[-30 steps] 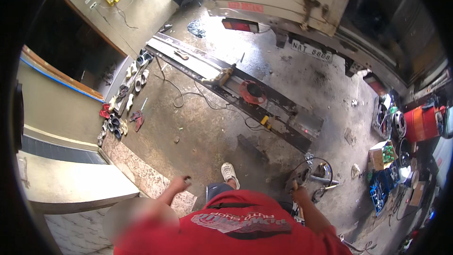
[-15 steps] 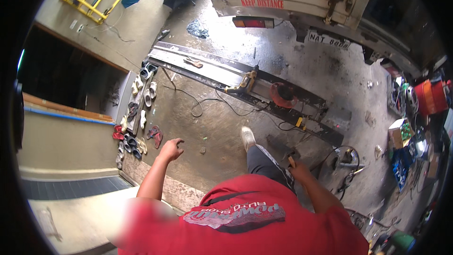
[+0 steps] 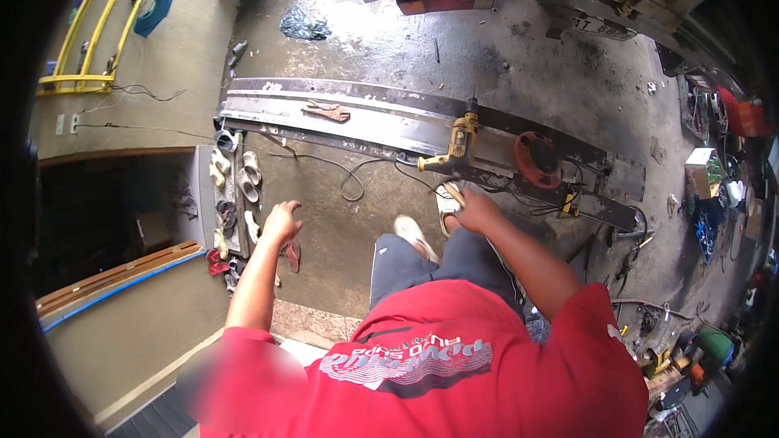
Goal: The person welds a rectangular metal plate onto a larger metal frame using a handheld welding torch. They repeatedly strike the hot weld with a hammer to flatten the metal and then continue welding along the seam. The person works on a single joint, alternating between welding and hammering.
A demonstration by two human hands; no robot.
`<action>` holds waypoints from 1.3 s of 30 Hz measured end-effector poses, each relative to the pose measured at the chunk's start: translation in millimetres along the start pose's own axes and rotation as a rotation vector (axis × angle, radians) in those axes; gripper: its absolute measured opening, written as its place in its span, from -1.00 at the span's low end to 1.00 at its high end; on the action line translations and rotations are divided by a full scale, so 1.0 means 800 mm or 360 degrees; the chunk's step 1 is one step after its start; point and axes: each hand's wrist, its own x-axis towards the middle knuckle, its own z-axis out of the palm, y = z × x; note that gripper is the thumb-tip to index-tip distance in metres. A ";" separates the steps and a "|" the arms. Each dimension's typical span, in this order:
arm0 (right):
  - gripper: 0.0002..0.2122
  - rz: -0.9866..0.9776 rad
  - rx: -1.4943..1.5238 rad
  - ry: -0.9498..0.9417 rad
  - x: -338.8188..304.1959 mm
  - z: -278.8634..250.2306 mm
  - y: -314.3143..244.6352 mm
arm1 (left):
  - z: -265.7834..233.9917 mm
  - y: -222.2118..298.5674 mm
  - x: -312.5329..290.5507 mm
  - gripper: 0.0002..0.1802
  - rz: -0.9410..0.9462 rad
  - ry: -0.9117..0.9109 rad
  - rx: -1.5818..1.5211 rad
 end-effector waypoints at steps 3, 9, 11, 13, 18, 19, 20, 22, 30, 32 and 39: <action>-0.52 -0.0002 -0.0216 -0.0004 0.070 -0.020 -0.092 | -0.018 -0.021 0.114 -0.35 0.0127 0.0089 0.0159; -0.43 0.0316 0.0114 0.0362 0.175 0.013 -0.189 | -0.020 -0.021 0.363 -0.39 0.0370 0.0137 0.0445; -0.32 0.0441 0.0290 0.0552 0.206 0.046 -0.202 | -0.011 -0.023 0.424 -0.39 0.0481 0.0252 0.0481; -0.28 0.0516 0.0393 0.0611 0.230 0.074 -0.211 | 0.000 -0.029 0.472 -0.27 0.0569 0.0316 0.0485; -0.24 0.0621 0.0532 0.0680 0.272 0.117 -0.207 | 0.006 -0.015 0.538 -0.45 0.0660 0.0196 0.0578; -0.22 0.0563 0.0554 0.0682 0.275 0.129 -0.209 | 0.017 -0.027 0.540 -0.65 0.0719 0.0382 0.0591; -0.20 0.0513 0.0576 0.0695 0.274 0.140 -0.210 | 0.018 -0.033 0.546 -0.67 0.0731 0.0426 0.0574; -0.13 0.0430 0.0595 0.0588 0.274 0.146 -0.208 | 0.020 -0.037 0.560 -0.72 0.0724 0.0457 0.0541; -0.22 0.0356 0.0751 0.0416 0.209 0.159 -0.223 | 0.003 -0.013 0.576 -0.42 0.0502 0.0351 0.0657; -0.26 0.0378 0.0699 0.0521 0.184 0.186 -0.220 | -0.010 -0.023 0.573 -0.30 0.0417 0.0205 0.0664; -0.28 0.0211 0.1399 0.0097 0.039 0.187 -0.212 | -0.025 -0.004 0.447 -0.48 0.0283 -0.0532 -0.1448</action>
